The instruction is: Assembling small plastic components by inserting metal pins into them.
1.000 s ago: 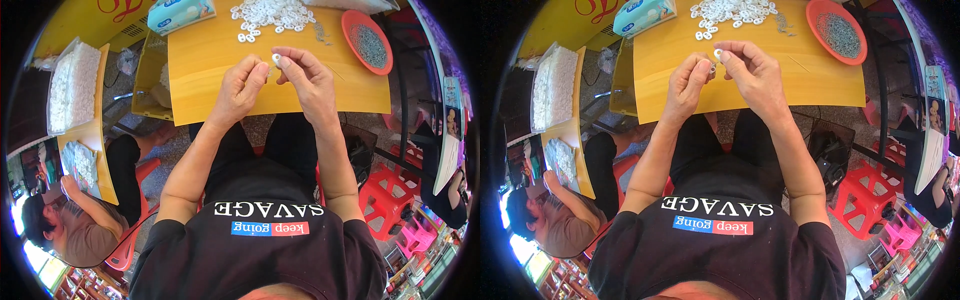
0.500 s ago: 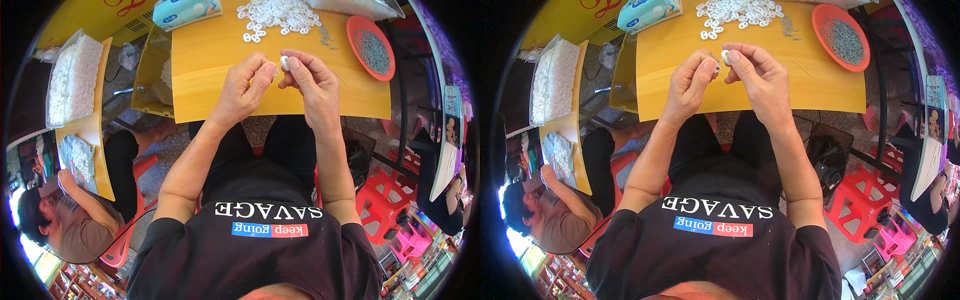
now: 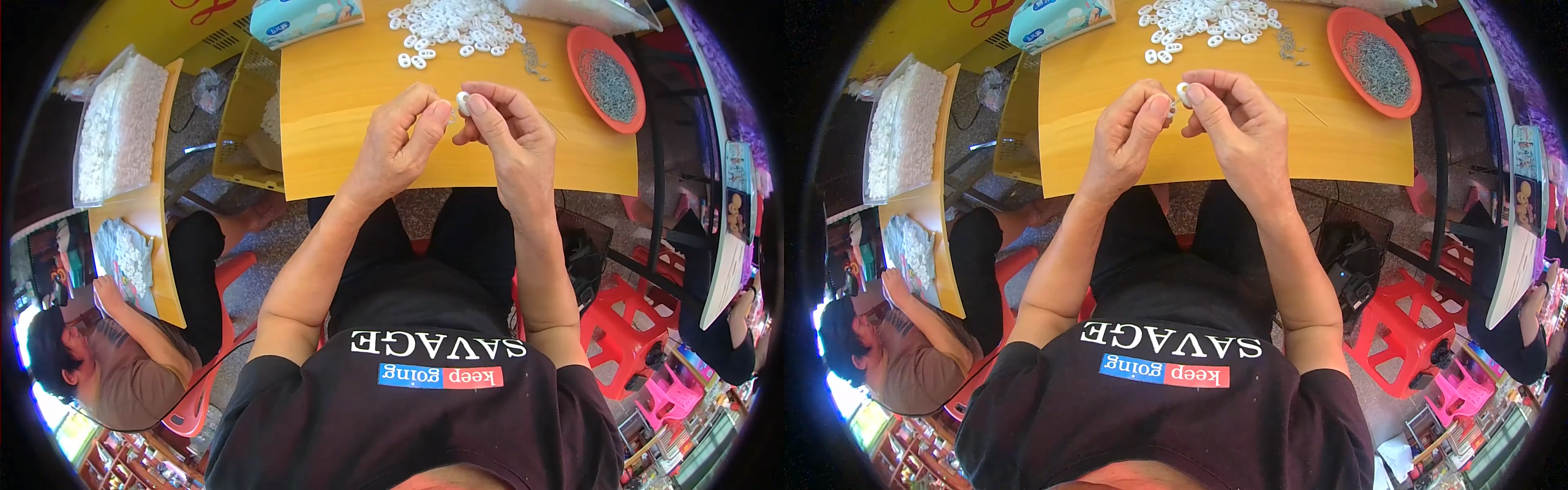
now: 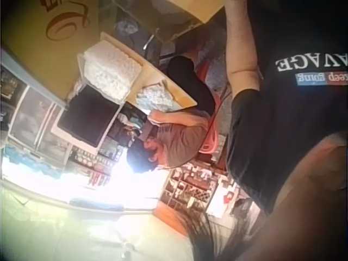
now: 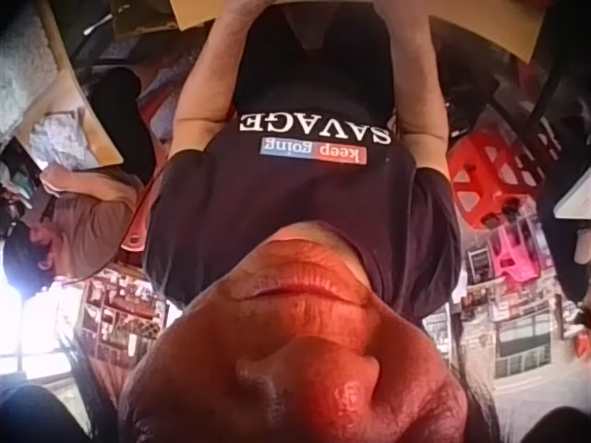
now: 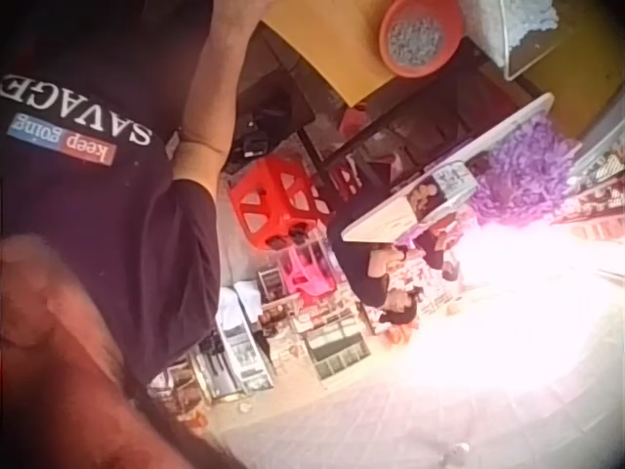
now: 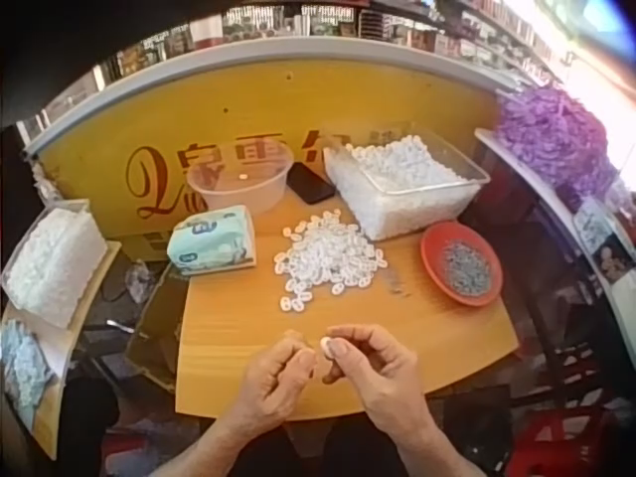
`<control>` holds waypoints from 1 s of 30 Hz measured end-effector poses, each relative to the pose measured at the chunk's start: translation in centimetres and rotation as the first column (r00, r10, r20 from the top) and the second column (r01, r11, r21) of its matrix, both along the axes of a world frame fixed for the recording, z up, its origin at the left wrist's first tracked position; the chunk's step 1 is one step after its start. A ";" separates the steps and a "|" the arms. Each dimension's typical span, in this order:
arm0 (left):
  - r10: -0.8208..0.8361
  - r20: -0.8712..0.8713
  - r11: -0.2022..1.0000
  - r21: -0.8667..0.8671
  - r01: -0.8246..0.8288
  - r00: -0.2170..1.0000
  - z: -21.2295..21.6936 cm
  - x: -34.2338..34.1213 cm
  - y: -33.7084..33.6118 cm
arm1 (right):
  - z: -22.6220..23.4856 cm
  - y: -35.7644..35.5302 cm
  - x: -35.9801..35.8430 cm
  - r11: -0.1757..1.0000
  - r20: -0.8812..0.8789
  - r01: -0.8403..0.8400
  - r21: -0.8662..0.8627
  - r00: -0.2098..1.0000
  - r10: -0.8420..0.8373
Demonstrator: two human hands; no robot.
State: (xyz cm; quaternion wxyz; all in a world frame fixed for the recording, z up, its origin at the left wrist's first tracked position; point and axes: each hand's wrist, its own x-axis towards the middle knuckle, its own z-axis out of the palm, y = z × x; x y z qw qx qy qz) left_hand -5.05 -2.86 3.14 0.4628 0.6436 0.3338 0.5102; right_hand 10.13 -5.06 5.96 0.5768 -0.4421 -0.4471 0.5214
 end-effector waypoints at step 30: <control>-0.002 0.026 1.000 0.000 0.002 1.000 -0.7 0.3 0.2 | -0.3 -0.4 -0.2 0.957 0.406 0.059 0.283 0.897 -0.175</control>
